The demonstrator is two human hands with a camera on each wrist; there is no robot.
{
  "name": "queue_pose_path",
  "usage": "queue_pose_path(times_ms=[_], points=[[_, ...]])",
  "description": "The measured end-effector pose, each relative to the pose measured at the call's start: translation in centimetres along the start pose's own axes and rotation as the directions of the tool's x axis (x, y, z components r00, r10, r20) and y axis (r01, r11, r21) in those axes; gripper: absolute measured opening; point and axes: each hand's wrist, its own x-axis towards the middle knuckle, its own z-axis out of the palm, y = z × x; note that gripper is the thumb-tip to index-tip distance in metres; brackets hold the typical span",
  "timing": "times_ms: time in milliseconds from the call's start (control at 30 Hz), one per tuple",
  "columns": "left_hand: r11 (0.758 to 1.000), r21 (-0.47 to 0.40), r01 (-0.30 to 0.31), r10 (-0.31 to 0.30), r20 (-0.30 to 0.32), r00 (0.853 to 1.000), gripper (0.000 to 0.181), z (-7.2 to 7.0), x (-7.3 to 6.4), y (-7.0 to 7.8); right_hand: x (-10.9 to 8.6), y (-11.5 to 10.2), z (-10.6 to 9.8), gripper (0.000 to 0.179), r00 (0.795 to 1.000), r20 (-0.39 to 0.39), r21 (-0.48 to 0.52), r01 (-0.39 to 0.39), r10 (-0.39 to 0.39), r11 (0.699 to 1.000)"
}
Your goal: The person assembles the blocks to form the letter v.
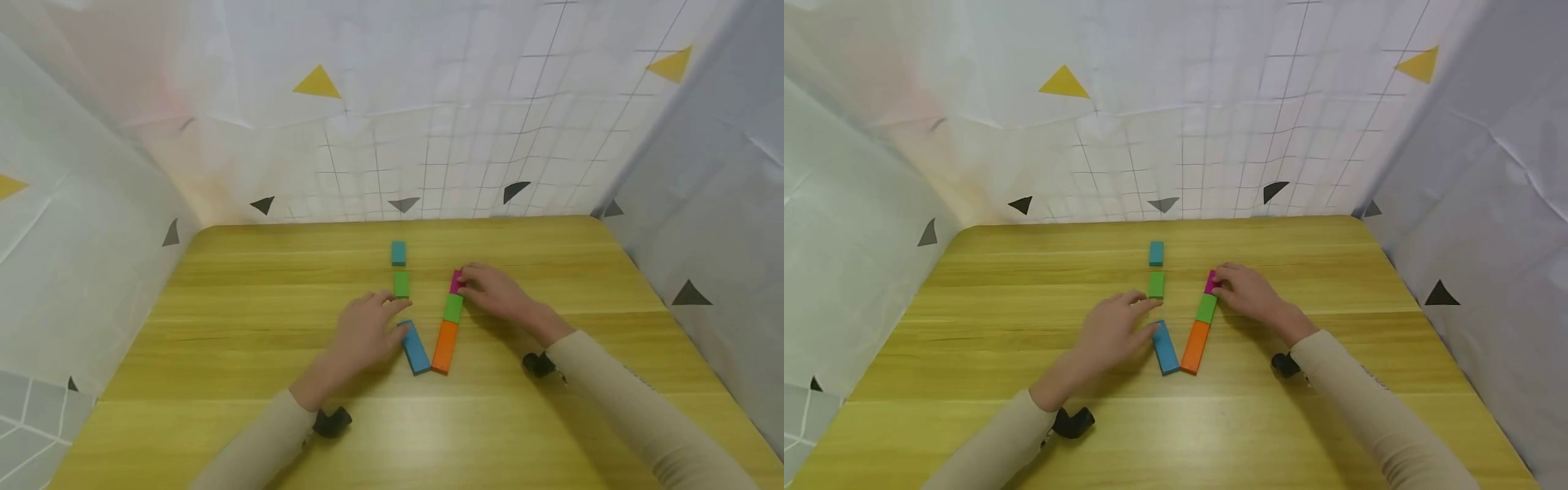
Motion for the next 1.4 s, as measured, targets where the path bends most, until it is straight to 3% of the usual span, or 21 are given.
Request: queue_pose_path(times_ms=[267,733,1067,1400], points=[[0.998,-0.049,0.041,-0.041,-0.013,0.999,0.038,-0.5,1.0,-1.1,-0.2,-0.1,-0.2,0.012,1.0,-0.008,0.032,0.012,-0.012,0.999],[0.998,-0.063,0.022,-0.022,-0.009,1.0,0.044,0.3,2.1,-2.7,-0.1,-0.5,-0.4,0.011,1.0,0.011,0.031,-0.004,0.004,0.999],[0.995,-0.073,0.075,-0.071,0.061,0.996,0.053,0.6,2.9,-3.4,-0.2,-0.4,-0.3,0.01,1.0,0.003,0.022,-0.012,0.012,1.0],[0.997,-0.041,0.064,-0.06,0.092,0.994,0.056,1.3,3.6,-4.3,-0.2,-0.1,0.0,0.01,1.0,0.006,0.013,-0.013,0.013,1.0]])
